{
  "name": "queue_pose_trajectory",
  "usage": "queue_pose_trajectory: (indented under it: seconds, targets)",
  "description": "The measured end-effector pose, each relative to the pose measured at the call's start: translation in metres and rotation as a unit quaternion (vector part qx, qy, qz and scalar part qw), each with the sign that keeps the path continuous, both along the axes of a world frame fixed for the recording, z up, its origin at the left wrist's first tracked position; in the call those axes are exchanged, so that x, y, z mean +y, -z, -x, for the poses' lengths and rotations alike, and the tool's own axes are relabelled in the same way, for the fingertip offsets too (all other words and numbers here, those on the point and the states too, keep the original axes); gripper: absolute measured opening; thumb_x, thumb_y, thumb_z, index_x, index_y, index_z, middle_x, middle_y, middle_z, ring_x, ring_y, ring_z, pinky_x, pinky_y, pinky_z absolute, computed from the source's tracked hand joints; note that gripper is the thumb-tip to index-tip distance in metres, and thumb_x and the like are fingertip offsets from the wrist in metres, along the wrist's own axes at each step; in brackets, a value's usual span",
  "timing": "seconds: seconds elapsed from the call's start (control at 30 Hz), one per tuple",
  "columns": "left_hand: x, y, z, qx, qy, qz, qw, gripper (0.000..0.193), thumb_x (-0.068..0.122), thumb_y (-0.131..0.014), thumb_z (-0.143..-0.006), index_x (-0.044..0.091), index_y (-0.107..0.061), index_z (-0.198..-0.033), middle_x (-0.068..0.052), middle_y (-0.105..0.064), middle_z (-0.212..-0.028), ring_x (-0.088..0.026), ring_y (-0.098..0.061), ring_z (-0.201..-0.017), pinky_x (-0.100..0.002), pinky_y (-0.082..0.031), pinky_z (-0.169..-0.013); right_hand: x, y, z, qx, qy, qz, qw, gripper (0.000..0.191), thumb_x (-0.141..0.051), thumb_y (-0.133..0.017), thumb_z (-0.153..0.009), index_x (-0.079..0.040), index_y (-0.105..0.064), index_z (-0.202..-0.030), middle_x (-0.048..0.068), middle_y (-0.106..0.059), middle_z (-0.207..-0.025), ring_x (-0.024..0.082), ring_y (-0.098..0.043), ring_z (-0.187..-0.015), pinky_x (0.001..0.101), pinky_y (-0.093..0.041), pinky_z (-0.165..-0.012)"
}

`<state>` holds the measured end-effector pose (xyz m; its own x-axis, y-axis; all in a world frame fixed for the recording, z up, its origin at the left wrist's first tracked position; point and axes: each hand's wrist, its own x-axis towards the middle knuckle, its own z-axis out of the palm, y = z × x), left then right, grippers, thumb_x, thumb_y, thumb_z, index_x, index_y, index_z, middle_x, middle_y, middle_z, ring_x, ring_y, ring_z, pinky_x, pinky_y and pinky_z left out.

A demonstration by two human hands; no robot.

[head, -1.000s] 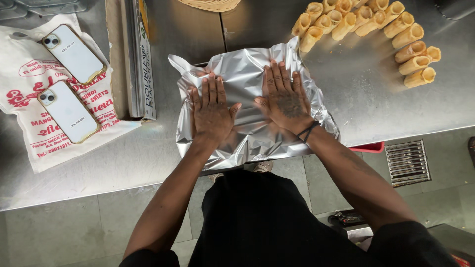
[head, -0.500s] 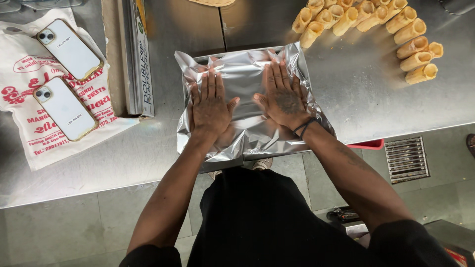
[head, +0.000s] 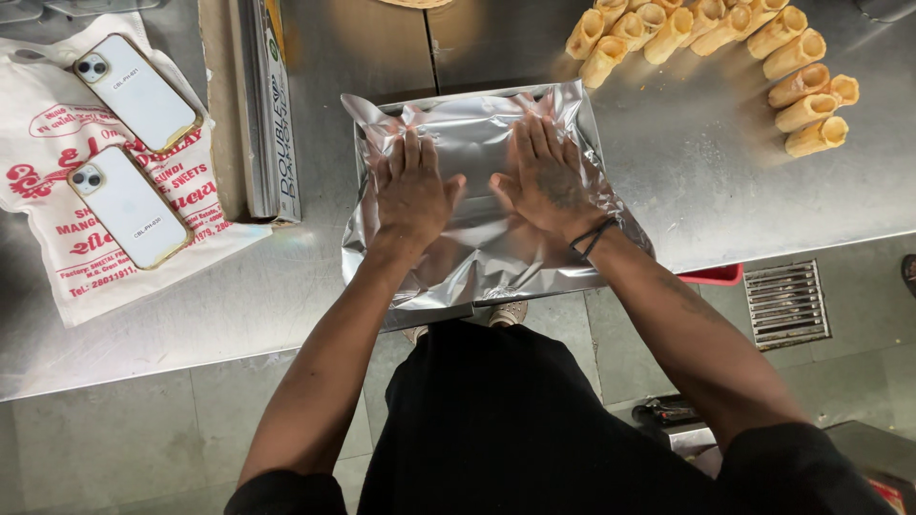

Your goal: The person lines a metal tray with aluminum foil and then places multiple ice cream cones upright in rows on the foil-lined tray. The cones are taken from a nearby plate and arranged neatly on the tray.

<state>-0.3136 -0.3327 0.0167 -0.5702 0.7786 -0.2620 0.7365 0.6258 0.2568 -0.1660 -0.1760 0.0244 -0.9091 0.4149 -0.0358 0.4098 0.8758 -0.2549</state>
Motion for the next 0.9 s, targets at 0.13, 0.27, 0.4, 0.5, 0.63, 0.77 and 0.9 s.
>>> queue_pose_trajectory:
  seconds: [0.13, 0.27, 0.4, 0.5, 0.63, 0.77, 0.9]
  targets:
    - [0.003, -0.002, 0.004, 0.05, 0.003, -0.003, 0.999, 0.062, 0.038, -0.054, -0.106, 0.0, -0.04, -0.153, -0.017, -0.041, -0.157, -0.033, -0.039, -0.148, -0.05, -0.035, -0.121, -0.002, -0.007, 0.004, 0.092, -0.021, -0.046, 0.995, 0.057, -0.025, -0.06, -0.099, 0.008, -0.045, -0.143, 0.031, -0.041, -0.153, 0.047, -0.039, -0.144, 0.0579, -0.033, -0.117]
    - [0.006, 0.005, 0.012, 0.087, -0.014, -0.033, 0.996, 0.058, 0.026, -0.054, -0.109, -0.007, -0.039, -0.154, -0.023, -0.045, -0.148, -0.036, -0.051, -0.127, -0.049, -0.044, -0.108, 0.006, -0.003, 0.01, 0.066, 0.023, -0.01, 0.997, 0.048, -0.015, -0.055, -0.098, 0.007, -0.049, -0.14, 0.029, -0.047, -0.15, 0.045, -0.046, -0.141, 0.0564, -0.037, -0.116]
    - [0.01, 0.011, 0.016, 0.167, -0.039, -0.11, 0.979, 0.066, 0.033, -0.064, -0.089, -0.003, -0.044, -0.14, -0.022, -0.042, -0.141, -0.041, -0.047, -0.124, -0.052, -0.043, -0.099, 0.011, 0.004, 0.011, 0.153, -0.011, -0.125, 0.98, 0.053, -0.011, -0.057, -0.094, 0.014, -0.046, -0.14, 0.034, -0.046, -0.145, 0.05, -0.045, -0.138, 0.0553, -0.038, -0.117]
    - [0.011, 0.011, 0.015, 0.166, -0.046, -0.122, 0.977, 0.073, 0.034, -0.067, -0.085, -0.006, -0.041, -0.14, -0.023, -0.042, -0.135, -0.041, -0.047, -0.119, -0.052, -0.043, -0.1, 0.013, 0.006, 0.01, 0.189, -0.006, -0.108, 0.976, 0.052, -0.005, -0.054, -0.094, 0.02, -0.044, -0.139, 0.037, -0.048, -0.14, 0.051, -0.048, -0.132, 0.0537, -0.041, -0.114]
    - [0.011, 0.01, 0.013, 0.096, -0.081, -0.11, 0.986, 0.069, 0.028, -0.068, -0.088, -0.003, -0.039, -0.142, -0.021, -0.041, -0.13, -0.038, -0.045, -0.117, -0.053, -0.041, -0.1, 0.017, 0.0, 0.007, 0.2, 0.002, -0.058, 0.978, 0.055, 0.001, -0.052, -0.086, 0.022, -0.043, -0.136, 0.039, -0.05, -0.131, 0.051, -0.052, -0.116, 0.0528, -0.044, -0.103]
    - [0.017, 0.013, 0.018, 0.036, -0.126, -0.13, 0.983, 0.063, 0.029, -0.07, -0.086, -0.001, -0.042, -0.133, -0.02, -0.042, -0.129, -0.038, -0.043, -0.122, -0.053, -0.036, -0.107, 0.022, -0.001, 0.01, 0.237, 0.037, -0.002, 0.971, 0.047, 0.006, -0.049, -0.096, 0.013, -0.048, -0.142, 0.032, -0.054, -0.133, 0.049, -0.053, -0.116, 0.0524, -0.045, -0.103]
    - [0.027, 0.016, 0.029, 0.026, -0.139, -0.101, 0.985, 0.068, 0.029, -0.071, -0.082, 0.0, -0.038, -0.134, -0.022, -0.04, -0.129, -0.04, -0.041, -0.121, -0.054, -0.033, -0.108, 0.026, 0.004, 0.016, 0.223, 0.074, -0.004, 0.972, 0.047, 0.007, -0.049, -0.09, 0.01, -0.052, -0.137, 0.032, -0.055, -0.131, 0.05, -0.053, -0.114, 0.0533, -0.044, -0.102]
